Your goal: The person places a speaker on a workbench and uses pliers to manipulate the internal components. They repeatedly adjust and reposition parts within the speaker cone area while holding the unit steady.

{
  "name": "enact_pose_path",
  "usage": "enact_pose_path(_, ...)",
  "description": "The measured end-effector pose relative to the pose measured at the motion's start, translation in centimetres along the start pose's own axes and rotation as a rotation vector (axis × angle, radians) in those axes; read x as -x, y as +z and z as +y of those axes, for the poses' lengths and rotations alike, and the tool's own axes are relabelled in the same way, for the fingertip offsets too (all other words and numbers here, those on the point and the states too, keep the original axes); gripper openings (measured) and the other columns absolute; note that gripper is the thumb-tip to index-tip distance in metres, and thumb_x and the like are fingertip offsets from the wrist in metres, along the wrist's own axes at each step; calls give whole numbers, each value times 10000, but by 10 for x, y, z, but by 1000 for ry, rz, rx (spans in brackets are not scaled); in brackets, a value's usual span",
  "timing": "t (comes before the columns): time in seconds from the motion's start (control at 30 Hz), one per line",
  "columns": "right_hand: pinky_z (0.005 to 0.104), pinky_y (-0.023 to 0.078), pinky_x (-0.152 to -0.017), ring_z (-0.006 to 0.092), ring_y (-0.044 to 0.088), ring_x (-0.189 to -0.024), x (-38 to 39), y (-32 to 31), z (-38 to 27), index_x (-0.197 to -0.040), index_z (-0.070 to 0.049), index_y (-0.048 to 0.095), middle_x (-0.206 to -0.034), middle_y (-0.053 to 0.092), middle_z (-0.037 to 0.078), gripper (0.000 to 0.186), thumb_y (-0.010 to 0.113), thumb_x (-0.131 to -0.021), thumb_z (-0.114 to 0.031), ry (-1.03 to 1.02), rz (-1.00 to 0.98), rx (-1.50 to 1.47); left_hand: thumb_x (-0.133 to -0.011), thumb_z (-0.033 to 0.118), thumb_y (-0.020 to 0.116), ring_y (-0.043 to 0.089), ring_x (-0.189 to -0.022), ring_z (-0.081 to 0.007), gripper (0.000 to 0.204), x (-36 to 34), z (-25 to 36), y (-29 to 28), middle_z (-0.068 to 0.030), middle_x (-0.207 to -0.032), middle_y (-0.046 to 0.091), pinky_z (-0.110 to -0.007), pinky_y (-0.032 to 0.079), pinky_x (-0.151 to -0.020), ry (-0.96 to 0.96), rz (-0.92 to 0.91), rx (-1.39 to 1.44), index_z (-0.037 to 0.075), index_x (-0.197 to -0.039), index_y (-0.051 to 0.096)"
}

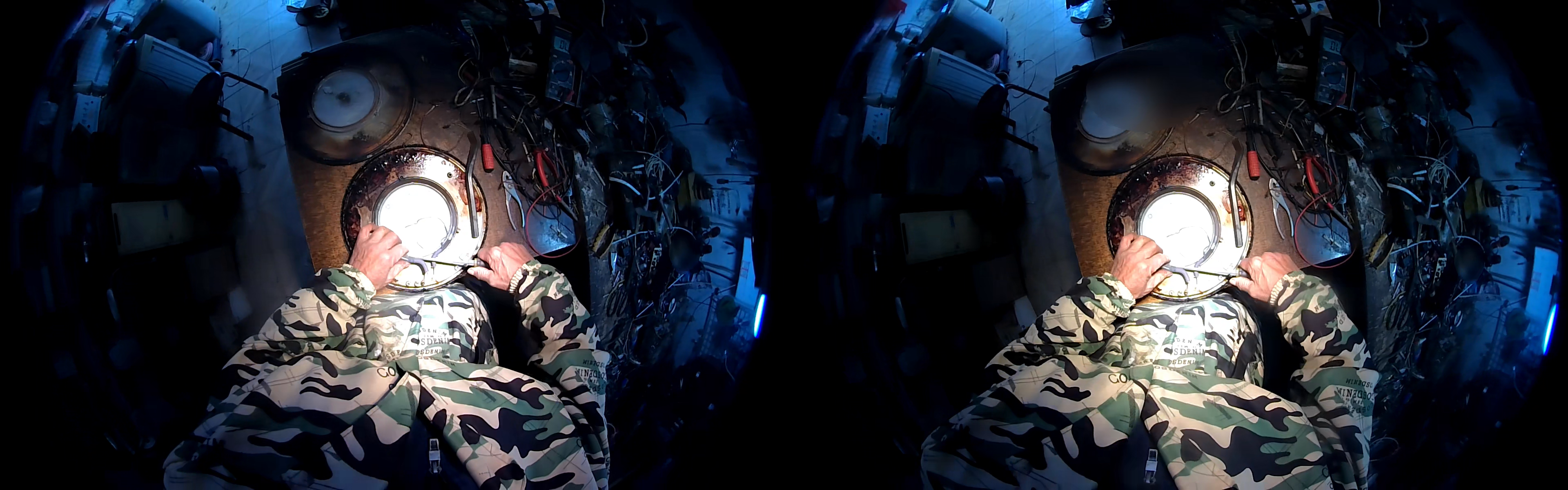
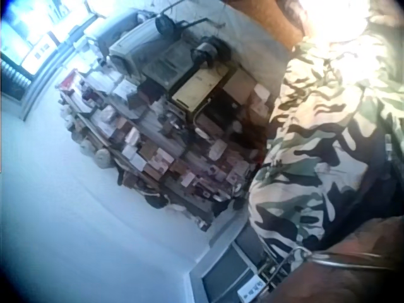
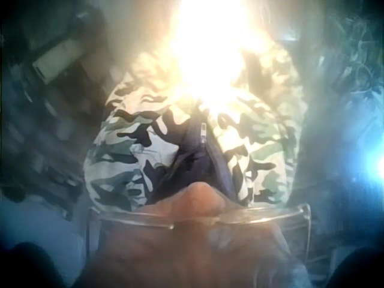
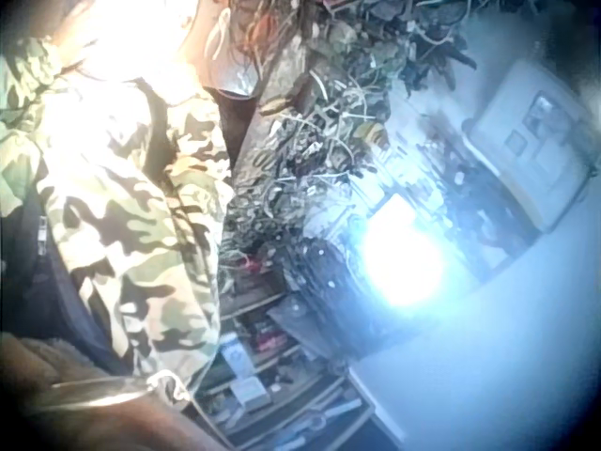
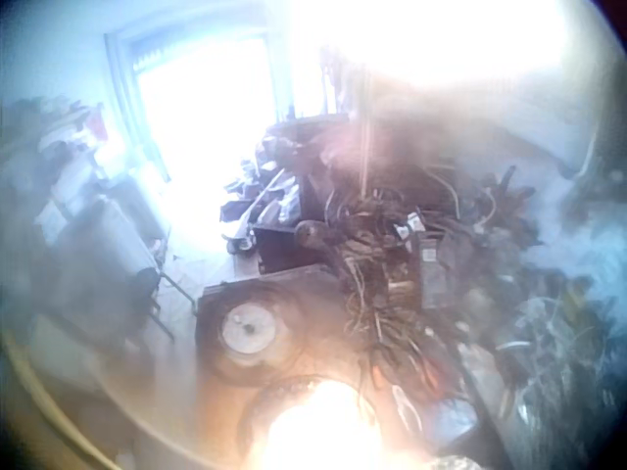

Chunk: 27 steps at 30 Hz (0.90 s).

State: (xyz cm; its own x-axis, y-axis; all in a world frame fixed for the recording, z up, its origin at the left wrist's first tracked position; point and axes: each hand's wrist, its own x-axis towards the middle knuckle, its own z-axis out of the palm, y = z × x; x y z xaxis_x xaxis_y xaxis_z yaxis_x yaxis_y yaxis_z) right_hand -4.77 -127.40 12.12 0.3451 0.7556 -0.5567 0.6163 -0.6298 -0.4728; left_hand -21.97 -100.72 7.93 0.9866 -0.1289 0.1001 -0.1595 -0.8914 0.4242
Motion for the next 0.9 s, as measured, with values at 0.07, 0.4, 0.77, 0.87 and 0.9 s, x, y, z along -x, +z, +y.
enact_pose_path(0.07, 537, 529, -797, 443, 692, -877, -1, 16, 15, -1049, -42, 735, -871, 706, 259, 452, 642, -904, -460, 7, -26, -77, -770, 223, 811, 586, -1054, -275, 306, -12, 1, 8, -68, -1019, 636, -447, 425, -954, 31, 0, 80, 89, -1028, 714)
enact_pose_path(0.4, 499, 530, -657, 386, 699, -723, -2, 43, 22, -915, -64, 709, -740, 705, 175, 402, 710, -874, -464, -38, 253, 107, -812, 202, 764, 607, -930, -272, 241, -18, 5, 32, -70, -955, 608, -400, 522, -808, 156, -80, 6, 77, -989, 660)
enact_pose_path(0.77, 464, 502, -820, 308, 702, -819, 5, 23, 51, -805, -93, 698, -773, 698, 134, 224, 783, -782, -298, -21, 459, 327, -854, 241, 744, 623, -836, -253, 209, -34, 26, 45, -56, -910, 606, -383, 558, -675, 148, -20, -9, 113, -1003, 670)
enact_pose_path(0.87, 475, 489, -867, 316, 690, -837, 1, 29, 69, -782, -91, 703, -781, 698, 128, 89, 702, -791, -179, 18, 551, 385, -878, 253, 734, 626, -838, -260, 180, -43, 30, 44, -59, -914, 608, -388, 560, -677, 140, -38, -2, 127, -985, 664)
enact_pose_path(0.9, 476, 486, -876, 321, 681, -847, 1, 26, 72, -774, -91, 705, -789, 694, 129, 79, 683, -793, -165, 33, 568, 394, -879, 253, 733, 627, -841, -261, 179, -44, 31, 44, -60, -915, 609, -391, 560, -678, 137, -48, 1, 125, -983, 662)
